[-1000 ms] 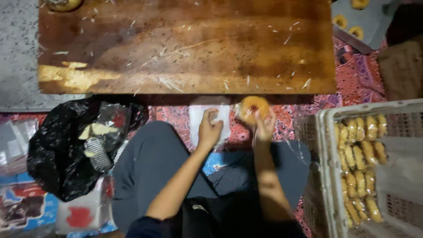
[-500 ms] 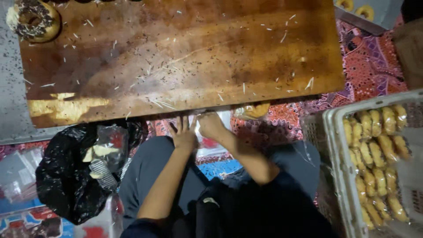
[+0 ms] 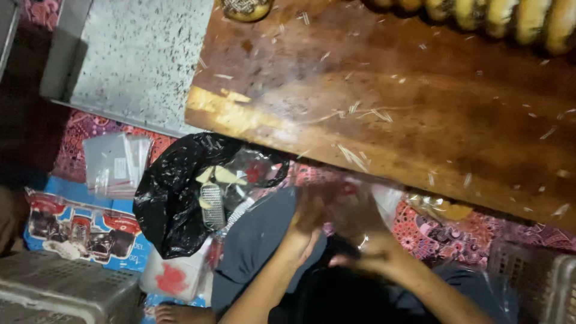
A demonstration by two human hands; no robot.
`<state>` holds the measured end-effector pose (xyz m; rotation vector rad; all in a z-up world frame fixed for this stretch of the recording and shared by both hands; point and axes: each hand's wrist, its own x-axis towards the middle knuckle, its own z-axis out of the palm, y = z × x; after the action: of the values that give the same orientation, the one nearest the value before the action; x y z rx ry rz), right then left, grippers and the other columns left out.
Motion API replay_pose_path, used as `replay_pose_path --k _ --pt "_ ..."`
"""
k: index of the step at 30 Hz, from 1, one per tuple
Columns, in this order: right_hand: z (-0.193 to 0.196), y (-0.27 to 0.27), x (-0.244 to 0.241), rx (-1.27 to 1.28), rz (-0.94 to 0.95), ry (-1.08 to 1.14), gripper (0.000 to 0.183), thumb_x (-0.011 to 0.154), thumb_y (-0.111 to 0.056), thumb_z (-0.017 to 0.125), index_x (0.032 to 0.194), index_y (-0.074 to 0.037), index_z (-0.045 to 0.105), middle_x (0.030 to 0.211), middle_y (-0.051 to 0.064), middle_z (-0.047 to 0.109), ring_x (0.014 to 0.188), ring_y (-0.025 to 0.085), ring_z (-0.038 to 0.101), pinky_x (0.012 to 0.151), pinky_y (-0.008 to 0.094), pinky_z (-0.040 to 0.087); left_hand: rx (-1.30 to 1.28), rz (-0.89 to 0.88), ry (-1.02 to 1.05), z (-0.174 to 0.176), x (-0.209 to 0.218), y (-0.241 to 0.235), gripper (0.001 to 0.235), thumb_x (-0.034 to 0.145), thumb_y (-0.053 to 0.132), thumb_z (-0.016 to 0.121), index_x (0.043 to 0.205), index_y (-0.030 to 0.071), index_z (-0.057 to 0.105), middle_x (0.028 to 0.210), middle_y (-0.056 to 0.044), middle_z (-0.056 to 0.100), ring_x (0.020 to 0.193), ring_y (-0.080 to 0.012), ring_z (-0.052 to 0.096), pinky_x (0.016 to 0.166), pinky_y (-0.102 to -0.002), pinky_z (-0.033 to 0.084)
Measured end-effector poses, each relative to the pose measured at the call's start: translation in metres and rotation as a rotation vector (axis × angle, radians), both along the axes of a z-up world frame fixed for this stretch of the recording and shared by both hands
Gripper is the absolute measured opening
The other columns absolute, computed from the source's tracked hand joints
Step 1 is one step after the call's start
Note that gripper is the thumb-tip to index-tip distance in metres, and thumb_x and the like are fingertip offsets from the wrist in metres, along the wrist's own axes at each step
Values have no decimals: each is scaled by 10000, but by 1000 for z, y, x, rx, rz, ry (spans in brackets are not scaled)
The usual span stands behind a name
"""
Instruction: The person sits on the floor and repeatedly picks up doughnuts from a wooden board, places them into small plastic bags, and arranges the packaged doughnuts in a white basket. The person handles the doughnuts by hand throughout the process.
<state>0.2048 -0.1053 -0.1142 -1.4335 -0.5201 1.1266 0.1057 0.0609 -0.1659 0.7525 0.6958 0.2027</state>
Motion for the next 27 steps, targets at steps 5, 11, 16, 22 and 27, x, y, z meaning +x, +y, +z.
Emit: replay_pose_path --k 5,11,16,22,27 --pt "-5 168 87 -50 -160 -53 661 916 -209 765 1469 65 528 1440 375 538 1294 559 514 1005 668 449 -418 438 -155 -12 -16 137 345 1112 379 561 1216 74 683 1178 -75 724 997 -174 637 867 -321 495" --pt "-15 384 225 -557 -308 -1162 1318 680 -748 904 1570 -95 183 1588 209 362 1498 414 234 1085 763 -41 -477 695 24 -26 -78 190 364 1006 487 577 1174 168 630 1244 -9 704 1214 -155 622 1035 -333 425" --pt "-17 373 215 -597 -366 -1022 1316 691 -679 852 1668 -172 131 1659 142 381 1586 307 300 1234 730 -140 -457 718 68 -55 -103 182 405 990 444 574 1231 130 662 1300 -17 699 1226 -156 609 1058 -344 446" --pt "30 120 172 -595 -452 -1134 1319 858 -504 840 1692 -124 -108 1802 211 201 1662 414 206 1214 689 -142 -565 639 -30 -78 -122 197 353 1061 431 585 1278 157 629 1380 -18 644 1273 -145 603 1015 -354 468" --pt "-8 76 134 -470 -505 -963 1529 659 -603 907 1669 -90 -120 1636 206 452 1525 337 458 1294 652 88 -530 577 -264 -68 -88 189 463 1105 417 480 1396 73 586 1478 -82 609 1338 -220 590 903 -297 602"
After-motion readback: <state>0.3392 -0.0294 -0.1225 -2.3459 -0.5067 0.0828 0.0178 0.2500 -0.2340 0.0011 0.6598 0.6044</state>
